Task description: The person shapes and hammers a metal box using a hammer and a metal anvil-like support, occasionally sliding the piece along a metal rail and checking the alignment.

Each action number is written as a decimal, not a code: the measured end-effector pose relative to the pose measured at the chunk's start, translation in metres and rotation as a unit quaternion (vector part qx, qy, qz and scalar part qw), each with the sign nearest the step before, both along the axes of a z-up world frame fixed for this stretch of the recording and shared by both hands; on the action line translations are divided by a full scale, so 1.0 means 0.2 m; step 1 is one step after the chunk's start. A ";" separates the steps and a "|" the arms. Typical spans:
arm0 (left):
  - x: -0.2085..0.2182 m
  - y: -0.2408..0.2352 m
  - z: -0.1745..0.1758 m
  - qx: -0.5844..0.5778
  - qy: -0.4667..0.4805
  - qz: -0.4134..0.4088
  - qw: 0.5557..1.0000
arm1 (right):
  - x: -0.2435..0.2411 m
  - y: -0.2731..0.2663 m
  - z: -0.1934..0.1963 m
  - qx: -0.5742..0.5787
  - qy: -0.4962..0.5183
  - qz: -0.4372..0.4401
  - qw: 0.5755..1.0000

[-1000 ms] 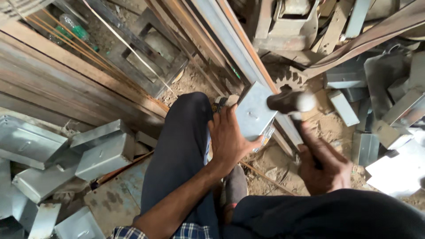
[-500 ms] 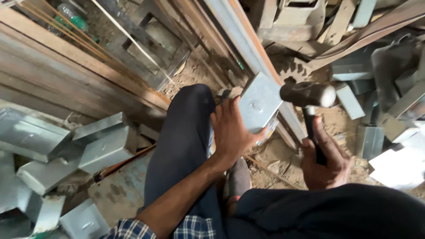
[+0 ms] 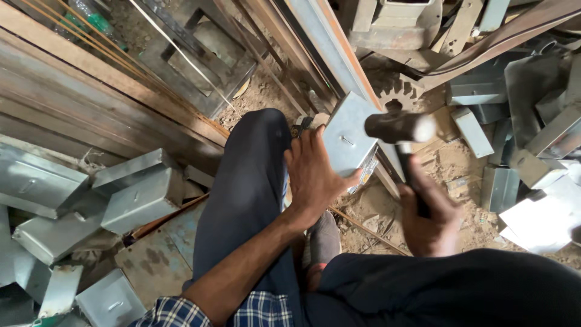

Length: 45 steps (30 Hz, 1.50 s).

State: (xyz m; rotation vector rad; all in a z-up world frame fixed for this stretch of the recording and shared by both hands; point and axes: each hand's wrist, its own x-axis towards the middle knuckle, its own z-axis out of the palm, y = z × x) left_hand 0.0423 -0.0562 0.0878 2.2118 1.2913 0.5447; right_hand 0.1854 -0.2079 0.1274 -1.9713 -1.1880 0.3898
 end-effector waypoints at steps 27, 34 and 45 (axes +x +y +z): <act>0.01 -0.01 -0.03 -0.023 0.016 -0.011 1.000 | -0.01 0.15 0.13 -0.076 -0.024 0.017 0.997; 0.02 -0.05 -0.01 0.021 0.003 0.029 0.999 | -0.02 0.20 0.25 -0.096 -0.080 0.059 0.990; 0.02 0.02 0.00 -0.014 0.071 -0.041 0.996 | -0.04 0.10 0.12 -0.084 -0.011 0.017 0.996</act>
